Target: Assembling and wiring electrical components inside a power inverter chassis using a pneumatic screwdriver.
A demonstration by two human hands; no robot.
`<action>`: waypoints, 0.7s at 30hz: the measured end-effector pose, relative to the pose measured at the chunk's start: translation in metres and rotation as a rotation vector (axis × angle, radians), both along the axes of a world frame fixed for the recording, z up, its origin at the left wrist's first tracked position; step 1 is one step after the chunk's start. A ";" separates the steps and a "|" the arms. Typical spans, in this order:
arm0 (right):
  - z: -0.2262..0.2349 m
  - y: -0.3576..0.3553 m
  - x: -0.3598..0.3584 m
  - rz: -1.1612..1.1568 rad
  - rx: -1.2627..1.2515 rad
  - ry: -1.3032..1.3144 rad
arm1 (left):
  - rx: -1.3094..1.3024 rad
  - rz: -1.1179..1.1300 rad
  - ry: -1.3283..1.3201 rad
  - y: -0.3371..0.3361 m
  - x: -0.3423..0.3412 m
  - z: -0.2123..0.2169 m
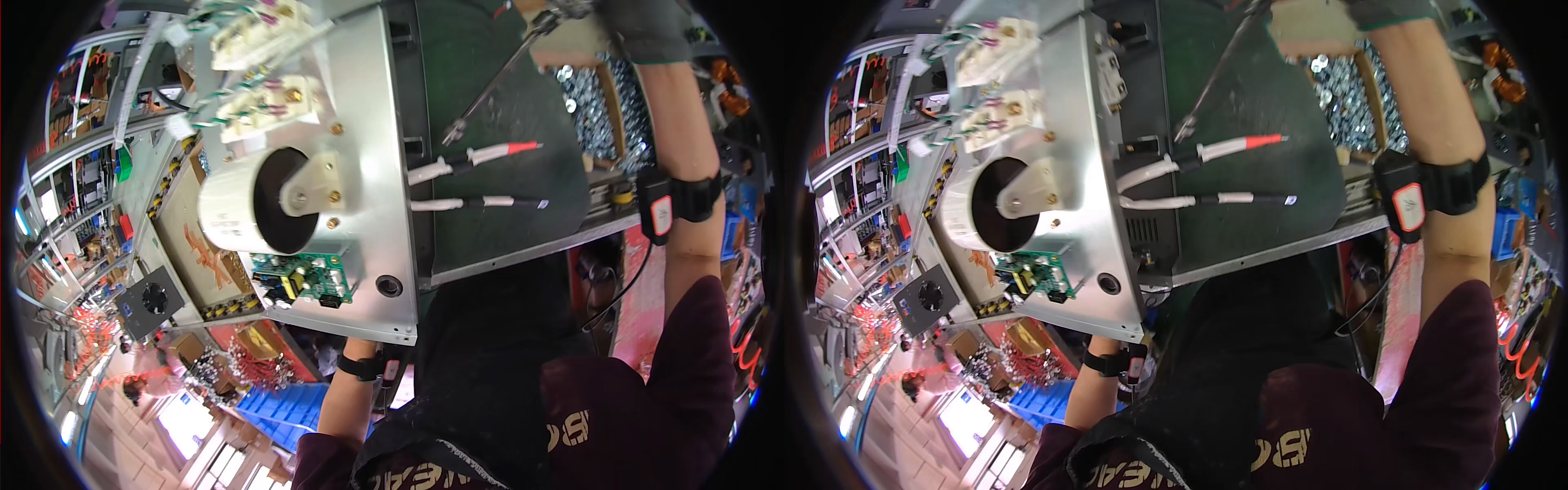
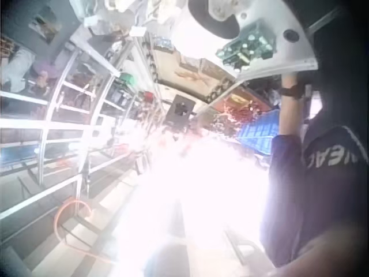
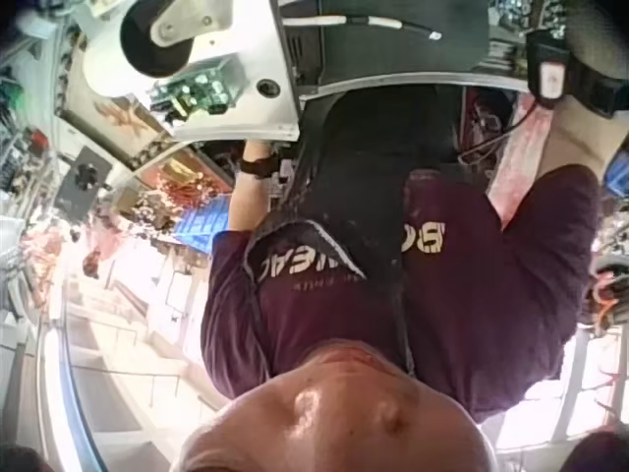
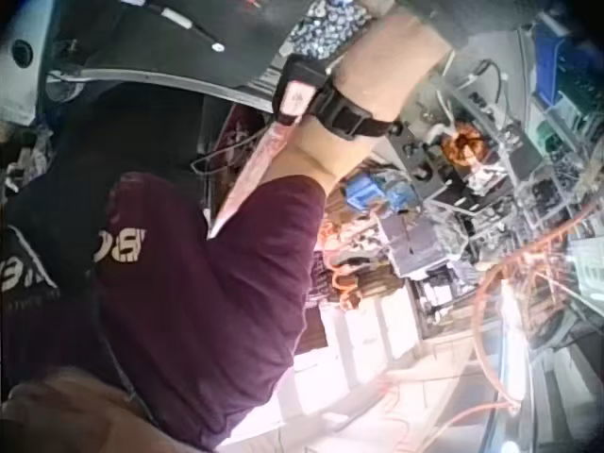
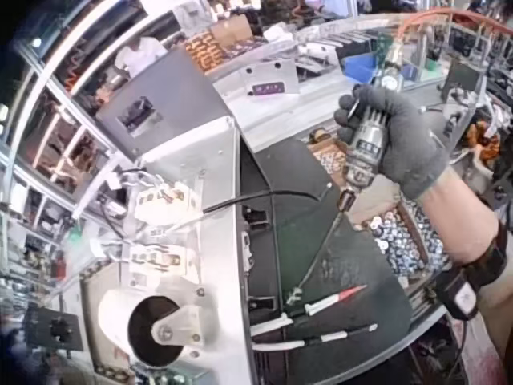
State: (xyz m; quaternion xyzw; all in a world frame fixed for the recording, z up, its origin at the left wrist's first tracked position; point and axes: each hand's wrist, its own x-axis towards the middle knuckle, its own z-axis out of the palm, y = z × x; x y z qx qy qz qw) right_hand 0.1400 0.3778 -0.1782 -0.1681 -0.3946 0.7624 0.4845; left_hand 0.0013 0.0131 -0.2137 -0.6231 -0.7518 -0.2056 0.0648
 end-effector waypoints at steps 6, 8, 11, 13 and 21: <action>-0.093 -0.081 -0.043 0.112 -0.357 -0.044 | -0.149 -0.027 -0.052 -0.036 0.007 -0.030; -0.114 -0.099 -0.060 0.277 -0.527 0.025 | -0.190 -0.002 -0.052 -0.052 0.006 -0.038; -0.120 -0.104 -0.061 0.170 -0.535 -0.041 | -0.190 -0.017 -0.101 -0.049 0.010 -0.057; -0.126 -0.115 -0.079 0.208 -0.547 -0.045 | -0.211 0.016 -0.074 -0.056 0.009 -0.052; -0.152 -0.114 -0.100 0.251 -0.622 -0.203 | 0.124 0.192 -0.222 -0.054 0.011 -0.086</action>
